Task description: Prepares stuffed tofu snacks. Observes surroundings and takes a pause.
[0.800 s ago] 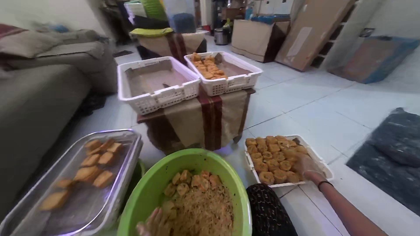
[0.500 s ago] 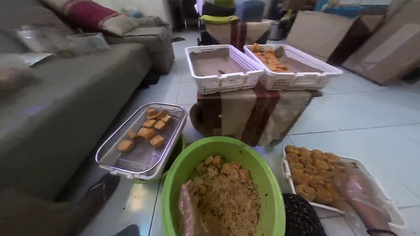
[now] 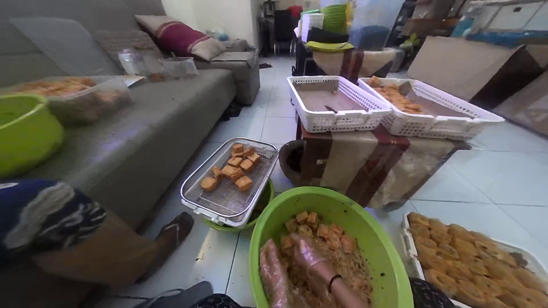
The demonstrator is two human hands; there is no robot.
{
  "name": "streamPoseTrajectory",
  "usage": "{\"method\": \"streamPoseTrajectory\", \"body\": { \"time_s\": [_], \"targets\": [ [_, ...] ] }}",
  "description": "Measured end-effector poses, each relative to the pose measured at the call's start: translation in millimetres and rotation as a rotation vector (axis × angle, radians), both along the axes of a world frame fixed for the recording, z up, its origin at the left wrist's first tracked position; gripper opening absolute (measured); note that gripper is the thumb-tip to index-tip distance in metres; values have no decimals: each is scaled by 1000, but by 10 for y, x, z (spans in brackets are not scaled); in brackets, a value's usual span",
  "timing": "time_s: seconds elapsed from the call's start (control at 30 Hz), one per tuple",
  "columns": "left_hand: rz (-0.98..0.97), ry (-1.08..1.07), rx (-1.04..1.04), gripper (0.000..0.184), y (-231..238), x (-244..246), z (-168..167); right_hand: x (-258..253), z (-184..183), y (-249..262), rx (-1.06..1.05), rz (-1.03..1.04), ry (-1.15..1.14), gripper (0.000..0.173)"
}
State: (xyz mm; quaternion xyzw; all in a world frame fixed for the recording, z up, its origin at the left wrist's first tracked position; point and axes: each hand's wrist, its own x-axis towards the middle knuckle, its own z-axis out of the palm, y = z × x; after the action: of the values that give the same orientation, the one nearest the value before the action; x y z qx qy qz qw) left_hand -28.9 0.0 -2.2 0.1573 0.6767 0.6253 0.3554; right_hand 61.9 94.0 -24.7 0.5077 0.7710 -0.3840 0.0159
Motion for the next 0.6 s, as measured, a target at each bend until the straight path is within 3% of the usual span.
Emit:
{"method": "streamPoseTrajectory", "body": {
  "time_s": [0.07, 0.17, 0.23, 0.3, 0.37, 0.47, 0.6],
  "targets": [
    [-33, -44, 6, 39, 28, 17, -18, 251, -45, 81, 27, -14, 235, 50],
    [-228, -178, 59, 38, 57, 127, -53, 569, 207, 39, 88, 9, 487, 55],
    [-327, -156, 115, 35, 51, 197, -41, 668, 361, -48, 101, -137, 590, 57],
    [-348, -159, 167, 34, 38, 213, 6, 673, 413, -112, 51, -409, 708, 60],
    [-336, -210, 184, 33, 19, 212, 49, 659, 452, -202, 47, -567, 713, 49],
    [-286, -277, 171, 33, -4, 209, 45, 636, 486, -307, 42, -542, 622, 33],
    [-262, -326, 126, 31, -31, 194, 95, 634, 534, -396, 10, -407, 617, 49]
  ]
}}
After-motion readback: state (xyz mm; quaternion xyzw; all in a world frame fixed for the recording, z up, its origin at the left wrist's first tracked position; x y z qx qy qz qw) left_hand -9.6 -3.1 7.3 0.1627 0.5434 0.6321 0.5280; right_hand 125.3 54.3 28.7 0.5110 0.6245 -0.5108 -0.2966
